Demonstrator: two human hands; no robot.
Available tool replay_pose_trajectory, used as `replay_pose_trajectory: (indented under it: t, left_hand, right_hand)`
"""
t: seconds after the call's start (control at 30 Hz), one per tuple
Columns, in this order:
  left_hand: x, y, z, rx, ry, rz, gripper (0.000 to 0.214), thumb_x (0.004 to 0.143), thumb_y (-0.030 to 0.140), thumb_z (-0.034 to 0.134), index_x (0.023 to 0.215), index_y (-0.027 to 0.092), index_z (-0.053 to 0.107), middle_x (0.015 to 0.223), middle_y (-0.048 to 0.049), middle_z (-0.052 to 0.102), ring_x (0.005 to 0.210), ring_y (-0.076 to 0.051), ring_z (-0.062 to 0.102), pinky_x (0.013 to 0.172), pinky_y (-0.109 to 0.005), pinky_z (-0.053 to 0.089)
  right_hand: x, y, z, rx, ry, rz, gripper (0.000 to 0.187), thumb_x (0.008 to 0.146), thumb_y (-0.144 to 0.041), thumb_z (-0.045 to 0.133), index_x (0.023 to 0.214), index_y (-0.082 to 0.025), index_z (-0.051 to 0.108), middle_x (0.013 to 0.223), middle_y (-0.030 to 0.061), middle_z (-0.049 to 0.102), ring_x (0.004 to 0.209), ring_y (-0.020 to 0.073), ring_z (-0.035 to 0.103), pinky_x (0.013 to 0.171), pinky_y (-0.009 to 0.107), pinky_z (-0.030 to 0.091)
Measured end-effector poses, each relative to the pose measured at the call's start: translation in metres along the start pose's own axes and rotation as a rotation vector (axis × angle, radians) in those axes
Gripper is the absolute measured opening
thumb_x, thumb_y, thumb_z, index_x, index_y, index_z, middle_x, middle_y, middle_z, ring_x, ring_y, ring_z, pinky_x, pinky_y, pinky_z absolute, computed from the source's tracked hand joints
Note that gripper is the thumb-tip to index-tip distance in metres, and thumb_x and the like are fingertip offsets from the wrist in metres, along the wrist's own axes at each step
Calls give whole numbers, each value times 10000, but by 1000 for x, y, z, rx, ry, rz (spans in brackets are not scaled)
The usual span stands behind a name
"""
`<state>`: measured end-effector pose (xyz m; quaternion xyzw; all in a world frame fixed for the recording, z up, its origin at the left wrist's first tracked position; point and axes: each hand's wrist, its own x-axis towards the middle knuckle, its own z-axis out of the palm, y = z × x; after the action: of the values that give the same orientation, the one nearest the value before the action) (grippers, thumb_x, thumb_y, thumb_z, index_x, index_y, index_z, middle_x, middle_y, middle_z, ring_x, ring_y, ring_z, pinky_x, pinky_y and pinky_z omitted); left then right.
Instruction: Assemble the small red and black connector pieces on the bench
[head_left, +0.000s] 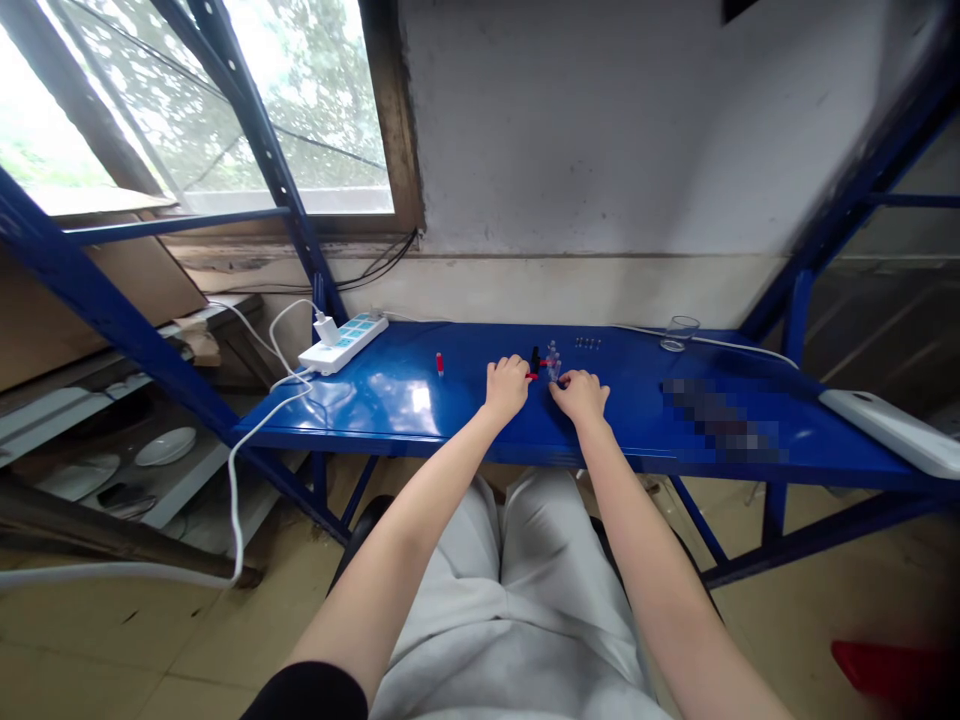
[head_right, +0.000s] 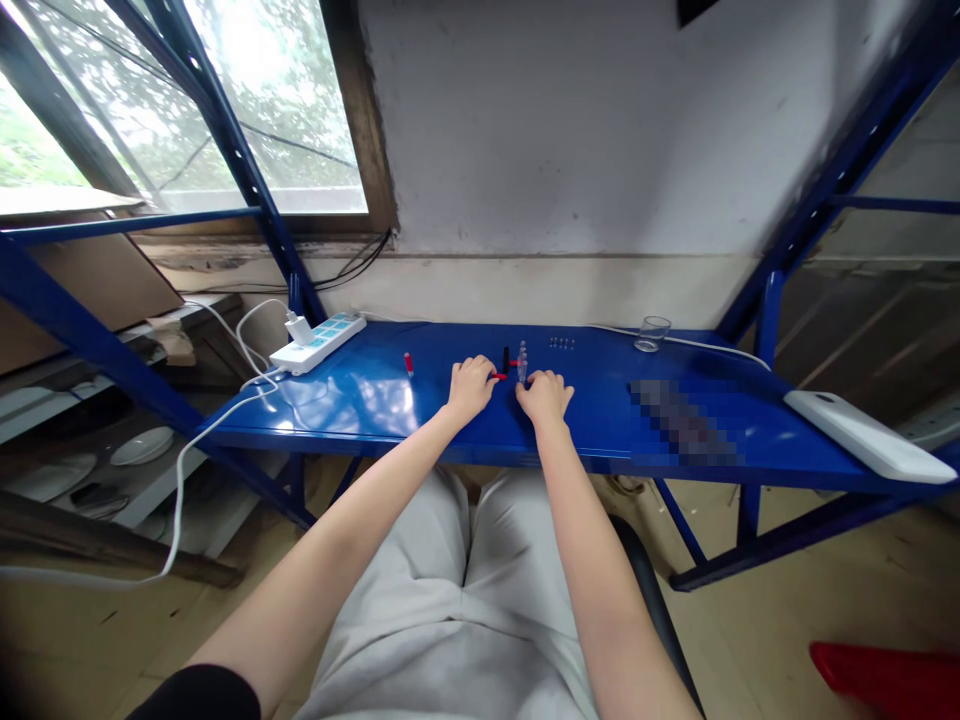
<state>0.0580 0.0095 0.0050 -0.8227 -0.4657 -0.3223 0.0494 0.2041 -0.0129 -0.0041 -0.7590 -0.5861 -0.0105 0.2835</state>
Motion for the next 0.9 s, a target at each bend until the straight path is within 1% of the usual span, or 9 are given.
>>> replay_pose_trajectory:
  t: [0.13, 0.3, 0.5, 0.63, 0.7, 0.83, 0.9]
  left_hand:
    - [-3, -10, -6, -64, 40, -43, 72, 830, 231, 534, 830, 186, 590, 942, -59, 607, 898, -215, 522, 787, -367, 339]
    - [-10, -21, -15, -194, 98, -105, 83, 823, 272, 556, 838, 204, 602, 935, -37, 625, 904, -195, 540, 820, -366, 343]
    - [-17, -24, -18, -368, 180, -153, 84, 793, 277, 591, 813, 196, 606, 891, -36, 637, 864, -179, 558, 797, -341, 399]
    - [-20, -24, -20, -424, 226, -126, 90, 796, 279, 583, 807, 192, 603, 869, -33, 635, 836, -164, 559, 801, -324, 418]
    - [-21, -24, -21, -437, 249, -110, 92, 800, 278, 578, 803, 188, 599, 863, -31, 636, 833, -158, 558, 809, -316, 419]
    - [-23, -25, -22, -439, 252, -96, 91, 804, 276, 573, 799, 189, 598, 876, -32, 638, 853, -157, 559, 839, -325, 409]
    - [-23, -25, -23, -434, 236, -98, 85, 803, 273, 571, 802, 193, 600, 887, -36, 639, 869, -164, 562, 849, -338, 403]
  right_hand:
    - [2, -1, 2, -8, 11, -22, 249, 758, -360, 515, 827, -158, 643, 957, 137, 620, 951, 290, 502, 795, 439, 335]
    - [5, -3, 5, -26, -19, 12, 242, 765, -351, 521, 845, -162, 648, 961, 125, 621, 954, 283, 526, 793, 432, 347]
    - [8, -4, 6, -8, -34, 31, 214, 772, -341, 527, 841, -174, 642, 943, 111, 632, 933, 267, 547, 788, 408, 346]
    - [7, -4, 5, 2, -52, 47, 179, 782, -318, 520, 815, -186, 635, 877, 81, 638, 888, 243, 558, 757, 374, 344]
    - [5, -5, 4, -3, -44, -19, 162, 788, -305, 514, 795, -188, 625, 867, 68, 634, 860, 227, 556, 733, 352, 336]
    - [-2, -9, 1, -43, -23, -295, 146, 802, -285, 506, 744, -184, 595, 836, 62, 622, 826, 206, 540, 708, 325, 307]
    - [-4, -11, 1, -66, -19, -381, 153, 810, -277, 500, 722, -180, 580, 812, 63, 615, 809, 202, 531, 700, 321, 294]
